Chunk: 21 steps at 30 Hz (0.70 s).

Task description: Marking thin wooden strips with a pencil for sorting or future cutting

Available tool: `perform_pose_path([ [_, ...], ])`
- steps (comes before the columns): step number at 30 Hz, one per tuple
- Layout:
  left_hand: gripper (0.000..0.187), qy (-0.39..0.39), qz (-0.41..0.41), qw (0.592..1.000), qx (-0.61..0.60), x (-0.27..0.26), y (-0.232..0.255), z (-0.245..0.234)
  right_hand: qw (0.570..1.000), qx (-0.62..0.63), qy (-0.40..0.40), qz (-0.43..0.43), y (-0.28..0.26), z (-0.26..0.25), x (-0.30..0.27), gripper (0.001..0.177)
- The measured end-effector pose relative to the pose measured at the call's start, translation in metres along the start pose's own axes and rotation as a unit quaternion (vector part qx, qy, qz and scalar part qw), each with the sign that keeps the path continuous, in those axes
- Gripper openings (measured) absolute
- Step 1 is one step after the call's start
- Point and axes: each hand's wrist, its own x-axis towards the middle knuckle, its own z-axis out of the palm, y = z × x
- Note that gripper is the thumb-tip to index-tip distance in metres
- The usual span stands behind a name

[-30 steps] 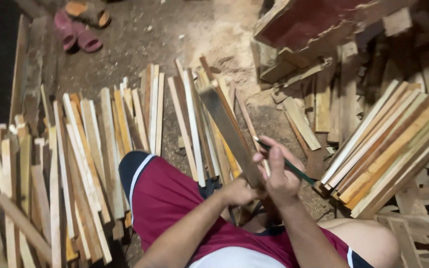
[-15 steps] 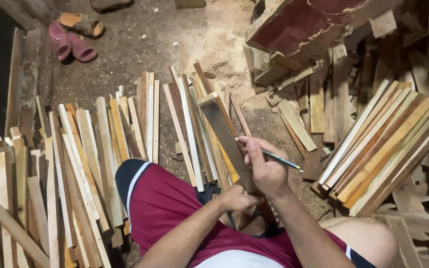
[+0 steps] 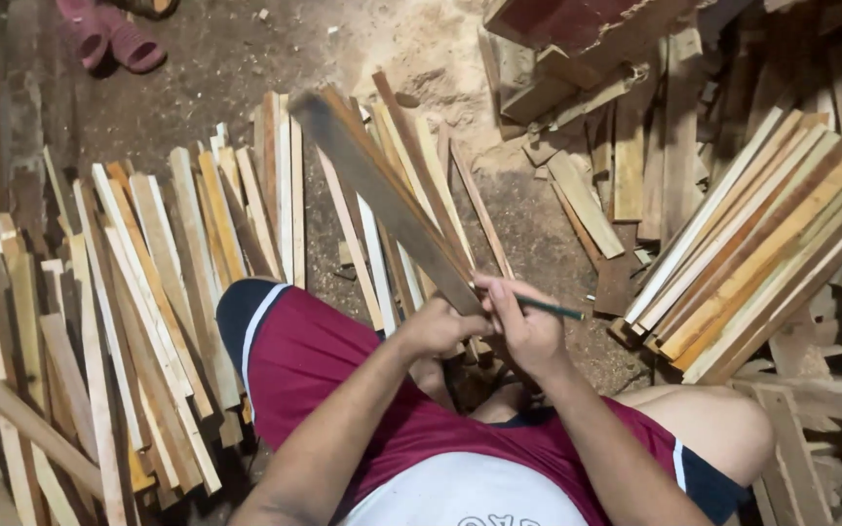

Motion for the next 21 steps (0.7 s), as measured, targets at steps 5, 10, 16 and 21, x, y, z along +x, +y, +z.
perform_pose_path([
  [5, 0.032, -0.028, 0.043, 0.998, -0.024, -0.005, 0.02, -0.002, 0.998, -0.056, -0.001, 0.007, -0.042, 0.001, 0.002, 0.024],
  [10, 0.036, -0.081, 0.012, 0.997, -0.005, 0.002, 0.034, 0.006, 0.997, -0.051, -0.007, -0.066, -0.065, 0.007, 0.019, 0.019],
  [16, 0.042, -0.067, 0.122, 0.979, -0.147, 0.006, 0.061, -0.03, 0.989, -0.128, -0.067, 0.006, 0.019, -0.047, -0.009, 0.018],
  [21, 0.041, -0.003, 0.189, 0.956, -0.223, -0.003, 0.079, -0.067, 0.976, -0.207, -0.026, 0.058, 0.053, -0.096, -0.035, 0.017],
])
